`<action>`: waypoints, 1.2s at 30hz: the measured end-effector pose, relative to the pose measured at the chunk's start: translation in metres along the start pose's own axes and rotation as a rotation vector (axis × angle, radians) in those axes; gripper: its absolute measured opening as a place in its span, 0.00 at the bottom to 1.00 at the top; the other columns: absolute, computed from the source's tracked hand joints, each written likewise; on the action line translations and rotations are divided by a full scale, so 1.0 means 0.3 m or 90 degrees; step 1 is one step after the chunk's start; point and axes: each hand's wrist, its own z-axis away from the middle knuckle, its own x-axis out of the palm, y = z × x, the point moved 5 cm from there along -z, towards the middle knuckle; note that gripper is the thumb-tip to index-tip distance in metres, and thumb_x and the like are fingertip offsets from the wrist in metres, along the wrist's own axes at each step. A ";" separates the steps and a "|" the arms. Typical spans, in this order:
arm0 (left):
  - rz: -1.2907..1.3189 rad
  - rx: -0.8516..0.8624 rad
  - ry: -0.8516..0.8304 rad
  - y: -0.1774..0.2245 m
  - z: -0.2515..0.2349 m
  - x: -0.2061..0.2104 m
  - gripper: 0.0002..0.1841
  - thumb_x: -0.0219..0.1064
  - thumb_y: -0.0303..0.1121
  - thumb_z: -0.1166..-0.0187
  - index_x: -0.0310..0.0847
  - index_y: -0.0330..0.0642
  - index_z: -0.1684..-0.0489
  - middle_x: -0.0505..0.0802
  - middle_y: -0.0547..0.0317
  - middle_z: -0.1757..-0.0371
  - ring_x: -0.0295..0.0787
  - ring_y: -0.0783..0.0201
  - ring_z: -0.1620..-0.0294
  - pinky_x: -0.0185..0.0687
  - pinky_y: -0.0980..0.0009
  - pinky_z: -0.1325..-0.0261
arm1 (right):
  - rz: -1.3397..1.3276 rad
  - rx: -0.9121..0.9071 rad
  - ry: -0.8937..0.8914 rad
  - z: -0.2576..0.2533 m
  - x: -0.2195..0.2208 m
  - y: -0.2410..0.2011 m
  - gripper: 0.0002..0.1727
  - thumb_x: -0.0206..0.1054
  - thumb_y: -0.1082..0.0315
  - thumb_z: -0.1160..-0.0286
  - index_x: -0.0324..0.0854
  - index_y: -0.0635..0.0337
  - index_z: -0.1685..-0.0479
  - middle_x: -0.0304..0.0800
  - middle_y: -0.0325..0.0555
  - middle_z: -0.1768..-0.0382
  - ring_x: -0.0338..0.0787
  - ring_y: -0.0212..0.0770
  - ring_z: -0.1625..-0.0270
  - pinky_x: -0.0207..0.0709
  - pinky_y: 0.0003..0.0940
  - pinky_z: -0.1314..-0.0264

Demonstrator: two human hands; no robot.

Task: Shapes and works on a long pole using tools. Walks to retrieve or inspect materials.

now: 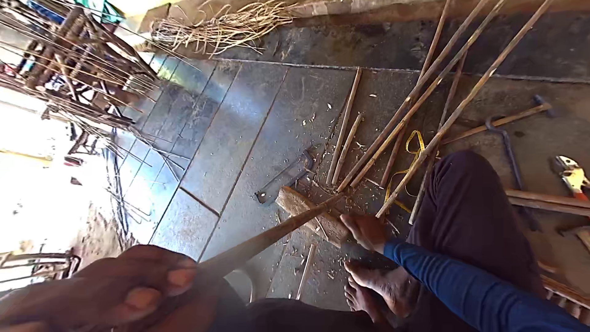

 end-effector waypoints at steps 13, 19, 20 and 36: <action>-0.053 -0.008 0.082 0.006 -0.028 0.038 0.15 0.58 0.31 0.19 0.77 0.45 0.82 0.85 0.64 0.82 0.85 0.69 0.79 0.83 0.77 0.70 | -0.008 -0.011 -0.004 -0.008 0.008 0.007 0.41 0.30 0.34 0.09 0.84 0.56 0.56 0.88 0.49 0.71 0.92 0.51 0.61 0.84 0.57 0.54; -0.014 -0.084 0.129 0.006 -0.023 0.045 0.16 0.58 0.29 0.21 0.77 0.45 0.85 0.85 0.63 0.84 0.86 0.70 0.80 0.84 0.79 0.71 | 0.015 -0.033 0.000 -0.003 0.003 -0.016 0.40 0.30 0.34 0.10 0.83 0.54 0.52 0.88 0.49 0.71 0.92 0.52 0.62 0.84 0.57 0.56; 0.009 -0.087 0.127 0.003 -0.025 0.040 0.14 0.63 0.27 0.23 0.80 0.44 0.84 0.86 0.61 0.82 0.87 0.68 0.79 0.86 0.78 0.70 | 0.020 0.013 -0.013 -0.016 0.000 0.003 0.42 0.29 0.32 0.11 0.83 0.54 0.53 0.88 0.49 0.70 0.93 0.52 0.61 0.84 0.57 0.54; -0.047 -0.038 -0.006 -0.001 -0.033 0.048 0.11 0.67 0.28 0.24 0.84 0.46 0.80 0.90 0.63 0.77 0.90 0.69 0.73 0.86 0.76 0.63 | 0.025 -0.113 0.063 -0.004 -0.027 -0.049 0.40 0.30 0.32 0.11 0.81 0.53 0.59 0.82 0.44 0.78 0.89 0.48 0.70 0.81 0.52 0.66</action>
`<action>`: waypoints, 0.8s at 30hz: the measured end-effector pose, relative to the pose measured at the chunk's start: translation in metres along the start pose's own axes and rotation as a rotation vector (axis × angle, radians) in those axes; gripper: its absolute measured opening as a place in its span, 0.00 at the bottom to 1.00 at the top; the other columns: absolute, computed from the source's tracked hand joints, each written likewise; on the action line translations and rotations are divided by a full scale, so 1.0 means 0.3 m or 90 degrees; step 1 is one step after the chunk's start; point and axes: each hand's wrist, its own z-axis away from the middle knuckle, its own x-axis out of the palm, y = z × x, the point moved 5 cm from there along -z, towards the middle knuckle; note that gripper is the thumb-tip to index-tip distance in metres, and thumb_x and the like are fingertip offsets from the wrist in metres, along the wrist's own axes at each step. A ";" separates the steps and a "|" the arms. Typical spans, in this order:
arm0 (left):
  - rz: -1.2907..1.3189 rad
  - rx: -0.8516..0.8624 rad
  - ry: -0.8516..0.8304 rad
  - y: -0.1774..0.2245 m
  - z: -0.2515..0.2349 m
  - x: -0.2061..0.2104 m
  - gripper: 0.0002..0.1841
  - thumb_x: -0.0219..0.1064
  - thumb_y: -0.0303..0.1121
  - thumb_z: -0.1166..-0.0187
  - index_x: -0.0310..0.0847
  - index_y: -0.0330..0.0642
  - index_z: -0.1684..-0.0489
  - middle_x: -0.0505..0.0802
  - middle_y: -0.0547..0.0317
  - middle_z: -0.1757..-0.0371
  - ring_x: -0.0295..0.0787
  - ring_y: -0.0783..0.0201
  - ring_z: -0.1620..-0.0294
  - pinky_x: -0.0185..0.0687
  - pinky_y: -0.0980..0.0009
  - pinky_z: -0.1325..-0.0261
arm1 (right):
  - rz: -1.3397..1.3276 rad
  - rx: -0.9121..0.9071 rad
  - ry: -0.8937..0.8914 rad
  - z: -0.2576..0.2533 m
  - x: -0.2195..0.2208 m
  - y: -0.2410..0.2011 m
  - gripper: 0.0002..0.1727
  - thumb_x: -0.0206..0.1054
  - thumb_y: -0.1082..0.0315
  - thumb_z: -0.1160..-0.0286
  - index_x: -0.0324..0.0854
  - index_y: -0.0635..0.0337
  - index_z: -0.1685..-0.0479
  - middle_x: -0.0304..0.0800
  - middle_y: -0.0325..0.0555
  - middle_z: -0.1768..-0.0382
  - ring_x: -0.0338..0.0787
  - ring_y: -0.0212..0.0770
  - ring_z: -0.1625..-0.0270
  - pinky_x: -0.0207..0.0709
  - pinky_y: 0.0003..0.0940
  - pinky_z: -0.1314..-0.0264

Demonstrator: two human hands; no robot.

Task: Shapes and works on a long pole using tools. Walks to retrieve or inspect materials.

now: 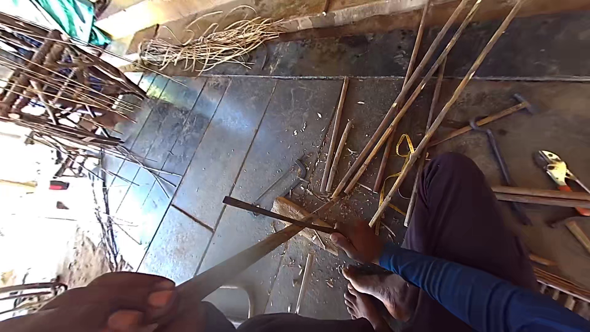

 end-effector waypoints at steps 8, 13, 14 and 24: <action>0.017 -0.048 0.075 0.022 -0.010 0.055 0.15 0.59 0.19 0.29 0.78 0.43 0.87 0.88 0.63 0.83 0.88 0.70 0.79 0.85 0.80 0.69 | 0.039 0.140 -0.072 0.014 0.029 0.033 0.43 0.28 0.31 0.12 0.82 0.56 0.55 0.88 0.49 0.71 0.93 0.52 0.60 0.84 0.57 0.56; 0.027 -0.006 0.064 -0.005 0.001 0.022 0.12 0.63 0.24 0.24 0.82 0.43 0.80 0.89 0.61 0.79 0.89 0.67 0.76 0.87 0.77 0.67 | 0.026 0.032 0.005 0.012 -0.010 -0.008 0.39 0.34 0.31 0.12 0.82 0.53 0.59 0.84 0.44 0.77 0.90 0.48 0.69 0.82 0.53 0.65; 0.028 -0.023 0.093 -0.001 0.006 0.028 0.14 0.59 0.25 0.23 0.80 0.43 0.83 0.88 0.61 0.81 0.88 0.68 0.79 0.87 0.77 0.69 | 0.033 0.094 -0.027 0.024 -0.001 0.009 0.40 0.34 0.32 0.11 0.84 0.55 0.56 0.88 0.49 0.73 0.92 0.52 0.64 0.84 0.57 0.60; 0.026 0.005 0.039 -0.010 -0.012 0.022 0.11 0.63 0.32 0.22 0.81 0.45 0.77 0.88 0.63 0.78 0.89 0.67 0.74 0.86 0.74 0.61 | -0.003 0.121 -0.027 -0.021 -0.009 0.039 0.42 0.34 0.29 0.13 0.85 0.54 0.59 0.88 0.47 0.73 0.92 0.50 0.64 0.84 0.56 0.57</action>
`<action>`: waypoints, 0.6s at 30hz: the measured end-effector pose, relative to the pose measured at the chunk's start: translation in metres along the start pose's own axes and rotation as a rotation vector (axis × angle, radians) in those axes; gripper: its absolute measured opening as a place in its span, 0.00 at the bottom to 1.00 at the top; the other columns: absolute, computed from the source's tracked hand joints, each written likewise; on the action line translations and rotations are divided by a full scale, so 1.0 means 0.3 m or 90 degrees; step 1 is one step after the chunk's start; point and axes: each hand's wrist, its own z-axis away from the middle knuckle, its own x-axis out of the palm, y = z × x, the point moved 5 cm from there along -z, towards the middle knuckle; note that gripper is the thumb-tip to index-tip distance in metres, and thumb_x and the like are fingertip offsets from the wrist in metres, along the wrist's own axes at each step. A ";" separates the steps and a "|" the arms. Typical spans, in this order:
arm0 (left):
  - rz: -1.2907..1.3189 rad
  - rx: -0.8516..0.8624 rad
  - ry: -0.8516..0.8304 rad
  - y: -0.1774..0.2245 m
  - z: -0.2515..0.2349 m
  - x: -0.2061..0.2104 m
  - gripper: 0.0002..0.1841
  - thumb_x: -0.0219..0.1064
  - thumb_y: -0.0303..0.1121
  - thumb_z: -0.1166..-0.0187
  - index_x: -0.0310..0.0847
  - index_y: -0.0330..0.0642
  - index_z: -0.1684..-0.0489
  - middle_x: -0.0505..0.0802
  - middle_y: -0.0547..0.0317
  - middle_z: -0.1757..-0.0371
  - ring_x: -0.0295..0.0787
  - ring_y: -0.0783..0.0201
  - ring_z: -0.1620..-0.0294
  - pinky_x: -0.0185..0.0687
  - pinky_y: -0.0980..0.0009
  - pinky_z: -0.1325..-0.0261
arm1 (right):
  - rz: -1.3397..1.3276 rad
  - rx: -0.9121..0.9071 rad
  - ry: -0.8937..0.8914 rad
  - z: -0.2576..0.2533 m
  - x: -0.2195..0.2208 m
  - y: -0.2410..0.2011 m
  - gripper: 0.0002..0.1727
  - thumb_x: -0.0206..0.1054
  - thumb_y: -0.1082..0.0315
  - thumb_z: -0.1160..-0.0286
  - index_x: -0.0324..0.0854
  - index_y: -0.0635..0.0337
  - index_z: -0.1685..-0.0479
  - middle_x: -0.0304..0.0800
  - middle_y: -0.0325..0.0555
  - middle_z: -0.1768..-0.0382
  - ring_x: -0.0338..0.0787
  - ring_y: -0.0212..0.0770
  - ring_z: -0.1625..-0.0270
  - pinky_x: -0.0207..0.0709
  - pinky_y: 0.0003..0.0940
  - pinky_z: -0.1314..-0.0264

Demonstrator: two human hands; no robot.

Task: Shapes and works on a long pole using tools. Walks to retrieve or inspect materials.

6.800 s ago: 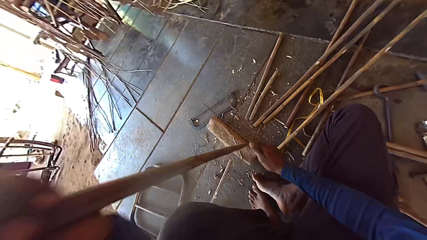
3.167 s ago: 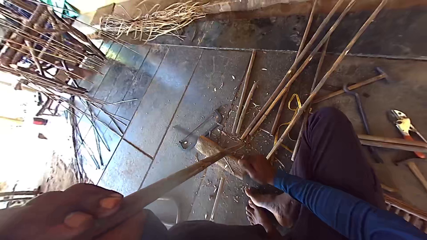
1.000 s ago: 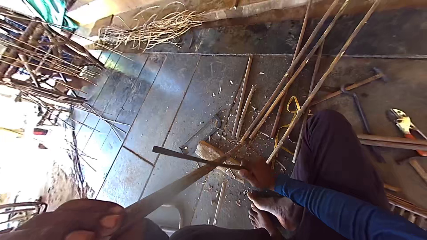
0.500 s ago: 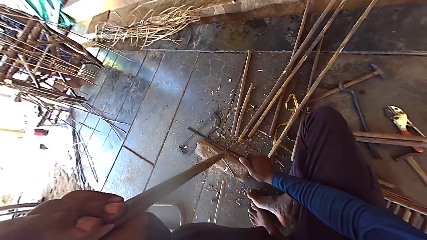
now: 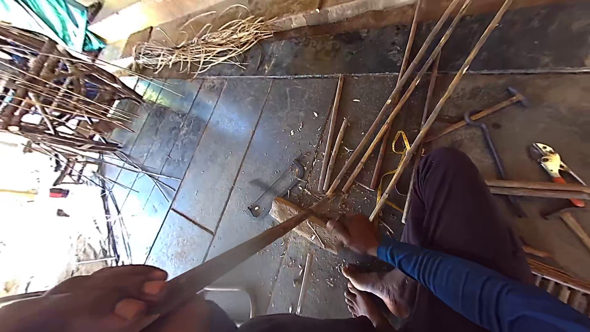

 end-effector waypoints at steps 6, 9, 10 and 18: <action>-0.022 0.015 -0.020 0.003 -0.012 -0.018 0.14 0.57 0.28 0.20 0.78 0.45 0.80 0.87 0.63 0.81 0.88 0.69 0.75 0.86 0.76 0.64 | 0.019 -0.015 -0.004 0.002 0.015 -0.004 0.44 0.31 0.29 0.13 0.84 0.55 0.59 0.87 0.48 0.72 0.92 0.52 0.62 0.84 0.56 0.57; -0.052 0.021 -0.033 -0.004 -0.001 -0.022 0.15 0.58 0.28 0.19 0.77 0.47 0.82 0.86 0.66 0.81 0.87 0.71 0.76 0.84 0.79 0.64 | 0.047 -0.032 -0.009 0.015 0.006 -0.013 0.42 0.33 0.30 0.12 0.83 0.56 0.56 0.87 0.49 0.72 0.92 0.52 0.62 0.83 0.57 0.58; -0.049 0.029 -0.008 -0.005 0.010 -0.030 0.14 0.58 0.27 0.19 0.77 0.46 0.81 0.86 0.65 0.81 0.88 0.70 0.76 0.86 0.77 0.64 | 0.051 0.013 -0.028 0.018 0.015 0.002 0.43 0.33 0.29 0.13 0.84 0.56 0.55 0.89 0.50 0.70 0.93 0.52 0.60 0.84 0.57 0.54; -0.010 0.020 0.111 -0.007 0.000 -0.033 0.15 0.58 0.21 0.25 0.73 0.44 0.85 0.83 0.61 0.86 0.84 0.67 0.84 0.86 0.74 0.73 | 0.069 0.022 -0.020 0.000 0.012 0.006 0.44 0.32 0.27 0.15 0.83 0.56 0.54 0.88 0.50 0.70 0.93 0.53 0.60 0.84 0.57 0.54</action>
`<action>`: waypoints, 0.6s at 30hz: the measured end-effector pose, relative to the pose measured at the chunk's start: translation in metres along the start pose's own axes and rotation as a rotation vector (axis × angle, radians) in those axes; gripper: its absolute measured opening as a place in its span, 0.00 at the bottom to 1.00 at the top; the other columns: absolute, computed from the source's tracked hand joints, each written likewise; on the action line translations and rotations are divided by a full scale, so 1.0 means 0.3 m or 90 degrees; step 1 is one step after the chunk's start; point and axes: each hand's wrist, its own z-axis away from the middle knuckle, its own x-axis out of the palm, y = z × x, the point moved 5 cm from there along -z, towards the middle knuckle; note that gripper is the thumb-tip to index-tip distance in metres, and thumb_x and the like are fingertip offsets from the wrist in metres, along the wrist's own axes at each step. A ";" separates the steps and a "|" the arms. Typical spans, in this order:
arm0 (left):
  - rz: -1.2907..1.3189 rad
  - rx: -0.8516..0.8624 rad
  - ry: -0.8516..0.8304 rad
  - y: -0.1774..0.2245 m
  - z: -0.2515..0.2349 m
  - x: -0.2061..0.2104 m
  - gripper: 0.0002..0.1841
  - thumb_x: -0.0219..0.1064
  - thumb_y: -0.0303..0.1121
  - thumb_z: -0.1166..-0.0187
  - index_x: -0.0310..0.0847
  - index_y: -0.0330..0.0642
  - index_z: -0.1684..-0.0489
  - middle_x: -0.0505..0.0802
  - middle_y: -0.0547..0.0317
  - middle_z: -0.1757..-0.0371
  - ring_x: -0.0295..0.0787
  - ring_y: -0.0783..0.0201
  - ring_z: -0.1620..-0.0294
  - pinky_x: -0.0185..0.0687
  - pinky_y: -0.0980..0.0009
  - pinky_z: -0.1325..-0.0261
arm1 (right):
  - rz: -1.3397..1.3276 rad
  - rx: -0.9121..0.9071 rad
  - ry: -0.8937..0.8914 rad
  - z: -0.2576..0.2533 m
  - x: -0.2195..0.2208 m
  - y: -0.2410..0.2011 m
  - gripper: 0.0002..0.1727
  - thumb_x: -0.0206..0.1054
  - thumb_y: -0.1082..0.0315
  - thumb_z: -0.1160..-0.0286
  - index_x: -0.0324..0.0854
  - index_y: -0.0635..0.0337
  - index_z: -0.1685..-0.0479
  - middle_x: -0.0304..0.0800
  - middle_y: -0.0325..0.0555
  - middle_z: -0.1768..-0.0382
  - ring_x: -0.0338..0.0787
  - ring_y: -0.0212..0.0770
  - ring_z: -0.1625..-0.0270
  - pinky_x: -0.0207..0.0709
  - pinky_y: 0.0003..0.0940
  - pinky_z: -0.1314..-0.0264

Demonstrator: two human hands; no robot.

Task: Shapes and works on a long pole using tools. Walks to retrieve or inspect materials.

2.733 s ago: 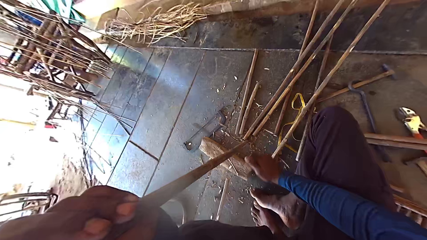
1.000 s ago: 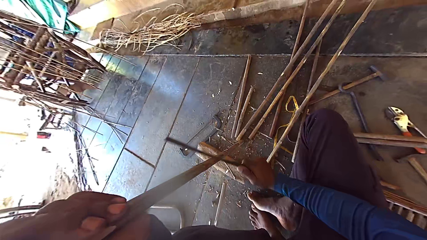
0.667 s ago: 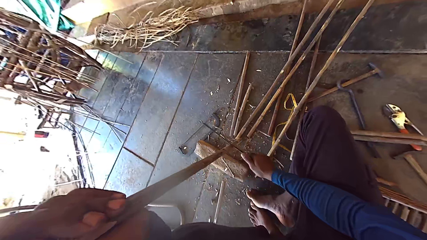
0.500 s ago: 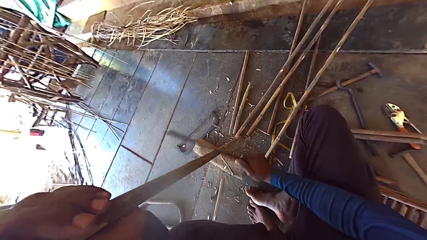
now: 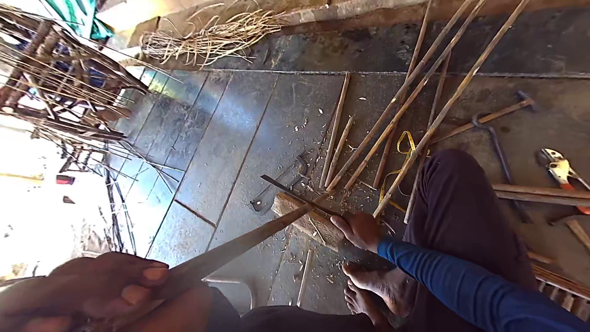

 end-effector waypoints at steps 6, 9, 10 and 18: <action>0.001 0.000 0.013 0.008 -0.001 0.020 0.14 0.59 0.18 0.30 0.72 0.42 0.86 0.84 0.58 0.85 0.85 0.65 0.84 0.86 0.73 0.73 | 0.040 0.028 0.010 -0.009 0.004 0.011 0.45 0.32 0.27 0.15 0.83 0.56 0.56 0.88 0.50 0.71 0.93 0.53 0.60 0.84 0.56 0.56; -0.017 0.034 -0.010 -0.014 0.002 -0.009 0.14 0.60 0.23 0.25 0.72 0.46 0.84 0.84 0.62 0.84 0.85 0.67 0.82 0.85 0.74 0.72 | 0.027 -0.102 0.093 0.003 -0.031 -0.031 0.41 0.36 0.29 0.14 0.82 0.55 0.60 0.84 0.44 0.79 0.90 0.47 0.72 0.83 0.51 0.69; -0.010 0.027 0.005 -0.018 0.010 -0.012 0.14 0.58 0.25 0.24 0.72 0.45 0.84 0.83 0.62 0.85 0.84 0.66 0.84 0.85 0.74 0.75 | 0.034 -0.099 0.091 0.006 -0.022 -0.020 0.41 0.36 0.29 0.14 0.83 0.55 0.59 0.85 0.44 0.79 0.91 0.48 0.72 0.83 0.52 0.69; 0.007 0.073 -0.103 -0.010 0.000 -0.001 0.16 0.53 0.30 0.16 0.75 0.48 0.80 0.85 0.64 0.82 0.85 0.66 0.81 0.86 0.70 0.72 | 0.036 0.000 0.063 -0.002 0.016 0.044 0.42 0.36 0.28 0.14 0.84 0.55 0.59 0.88 0.48 0.73 0.93 0.52 0.65 0.84 0.56 0.61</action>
